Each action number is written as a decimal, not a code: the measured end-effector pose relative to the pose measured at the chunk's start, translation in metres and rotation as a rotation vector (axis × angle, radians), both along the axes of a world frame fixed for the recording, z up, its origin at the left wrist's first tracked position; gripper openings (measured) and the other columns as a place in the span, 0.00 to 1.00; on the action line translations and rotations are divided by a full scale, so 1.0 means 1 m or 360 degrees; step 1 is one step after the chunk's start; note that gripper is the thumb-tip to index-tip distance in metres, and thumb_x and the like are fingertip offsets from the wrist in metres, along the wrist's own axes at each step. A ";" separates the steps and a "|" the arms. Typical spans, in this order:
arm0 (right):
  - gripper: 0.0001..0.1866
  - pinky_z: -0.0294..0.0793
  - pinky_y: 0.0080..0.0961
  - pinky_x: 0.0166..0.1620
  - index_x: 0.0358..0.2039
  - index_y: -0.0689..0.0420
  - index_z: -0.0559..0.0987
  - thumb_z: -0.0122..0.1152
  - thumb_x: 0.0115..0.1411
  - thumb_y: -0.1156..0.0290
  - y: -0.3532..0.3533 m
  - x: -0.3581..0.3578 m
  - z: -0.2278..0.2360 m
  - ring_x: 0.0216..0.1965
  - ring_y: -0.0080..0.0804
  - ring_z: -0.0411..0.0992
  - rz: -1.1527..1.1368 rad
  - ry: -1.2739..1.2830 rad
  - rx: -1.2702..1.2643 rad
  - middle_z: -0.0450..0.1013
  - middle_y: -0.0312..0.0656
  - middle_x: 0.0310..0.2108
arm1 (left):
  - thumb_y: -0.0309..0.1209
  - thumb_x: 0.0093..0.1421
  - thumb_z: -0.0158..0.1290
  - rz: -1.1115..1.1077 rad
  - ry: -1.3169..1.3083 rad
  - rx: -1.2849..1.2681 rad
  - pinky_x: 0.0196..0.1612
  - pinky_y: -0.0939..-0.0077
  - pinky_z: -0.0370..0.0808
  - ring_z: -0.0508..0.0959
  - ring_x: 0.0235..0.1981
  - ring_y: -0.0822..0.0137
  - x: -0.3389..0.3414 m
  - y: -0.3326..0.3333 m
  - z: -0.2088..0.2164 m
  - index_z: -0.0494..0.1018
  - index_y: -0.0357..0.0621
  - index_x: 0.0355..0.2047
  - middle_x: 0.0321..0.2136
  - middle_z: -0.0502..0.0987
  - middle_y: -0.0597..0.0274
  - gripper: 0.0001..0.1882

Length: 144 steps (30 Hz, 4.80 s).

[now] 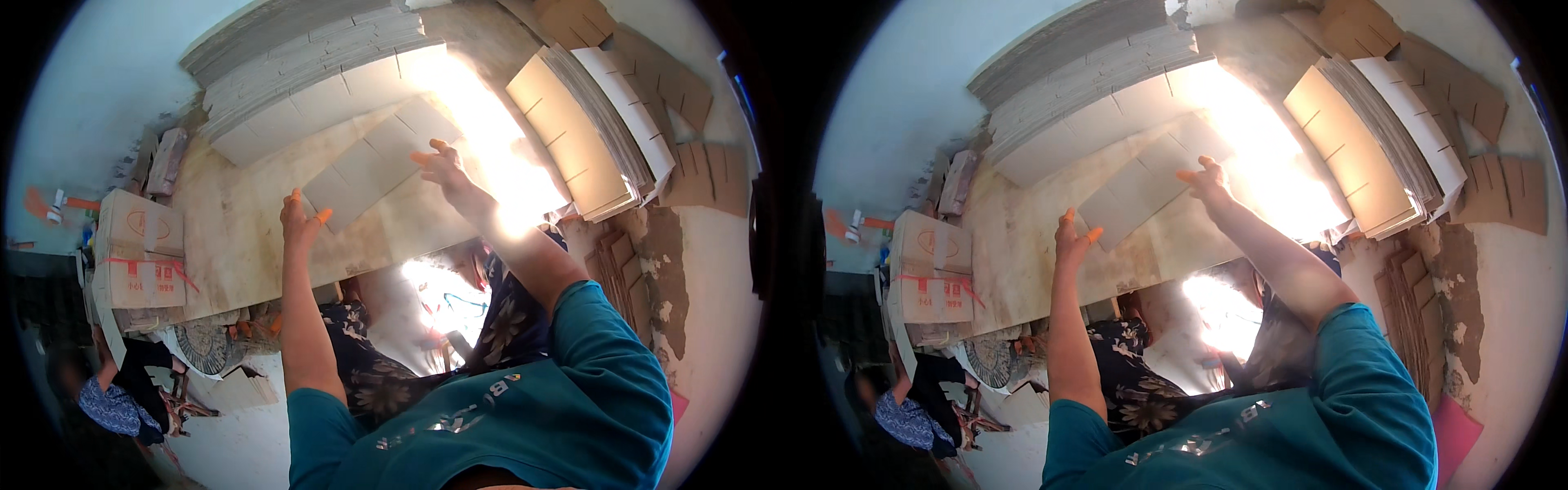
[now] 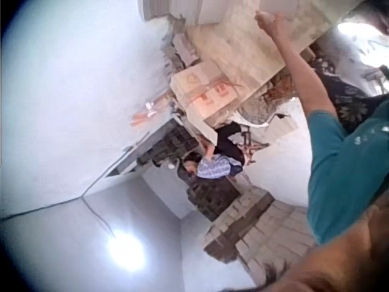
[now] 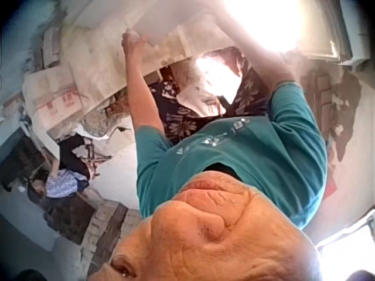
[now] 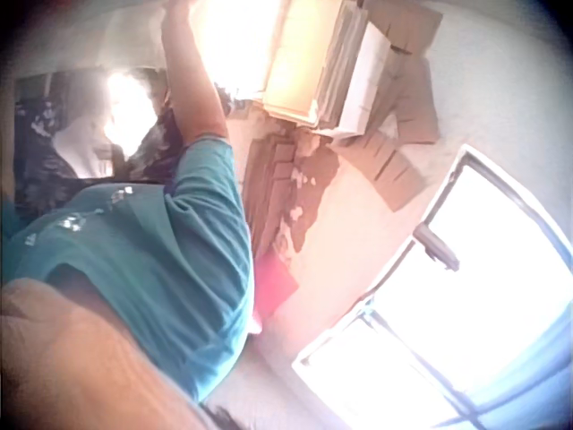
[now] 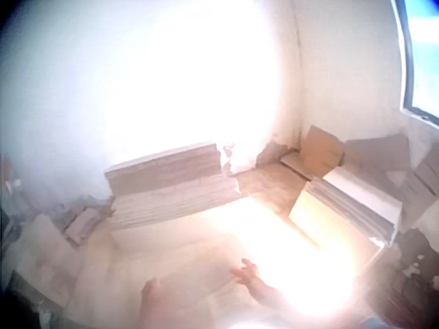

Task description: The person sits on the floor and repeatedly picks up pre-cut cardboard pieces, aligns them, and folds them into box-like structures. They handle the pieces one at a time, stacking completed units nearby.

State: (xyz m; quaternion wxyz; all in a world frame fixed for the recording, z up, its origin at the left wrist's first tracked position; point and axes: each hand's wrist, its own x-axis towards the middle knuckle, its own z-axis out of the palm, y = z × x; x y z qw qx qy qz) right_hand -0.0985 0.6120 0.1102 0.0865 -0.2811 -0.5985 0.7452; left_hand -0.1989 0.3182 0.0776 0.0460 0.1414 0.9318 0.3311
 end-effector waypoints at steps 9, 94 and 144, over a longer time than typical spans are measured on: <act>0.35 0.70 0.21 0.35 0.61 0.64 0.49 0.47 0.53 0.77 -0.010 -0.006 -0.027 0.30 0.25 0.64 -0.0056 -0.0102 -0.0666 0.70 0.48 0.44 | 0.45 0.41 0.65 0.0167 -0.0177 -0.0206 0.52 0.60 0.66 0.64 0.53 0.50 -0.022 0.024 0.004 0.55 0.35 0.58 0.48 0.67 0.50 0.49; 0.37 0.72 0.26 0.46 0.60 0.57 0.59 0.66 0.51 0.74 -0.050 0.012 0.063 0.44 0.27 0.70 0.0540 0.0458 0.0620 0.72 0.44 0.44 | 0.18 0.48 0.57 0.0141 -0.0749 0.1909 0.35 0.79 0.69 0.72 0.29 0.76 0.020 0.050 0.094 0.73 0.37 0.30 0.27 0.74 0.65 0.08; 0.40 0.75 0.37 0.29 0.64 0.45 0.48 0.58 0.57 0.75 0.062 -0.035 0.054 0.28 0.51 0.75 -0.0228 0.0402 0.2130 0.76 0.51 0.30 | 0.23 0.44 0.59 -0.0912 0.1123 0.0032 0.34 0.67 0.75 0.76 0.33 0.58 -0.118 0.214 0.070 0.75 0.42 0.28 0.29 0.77 0.58 0.09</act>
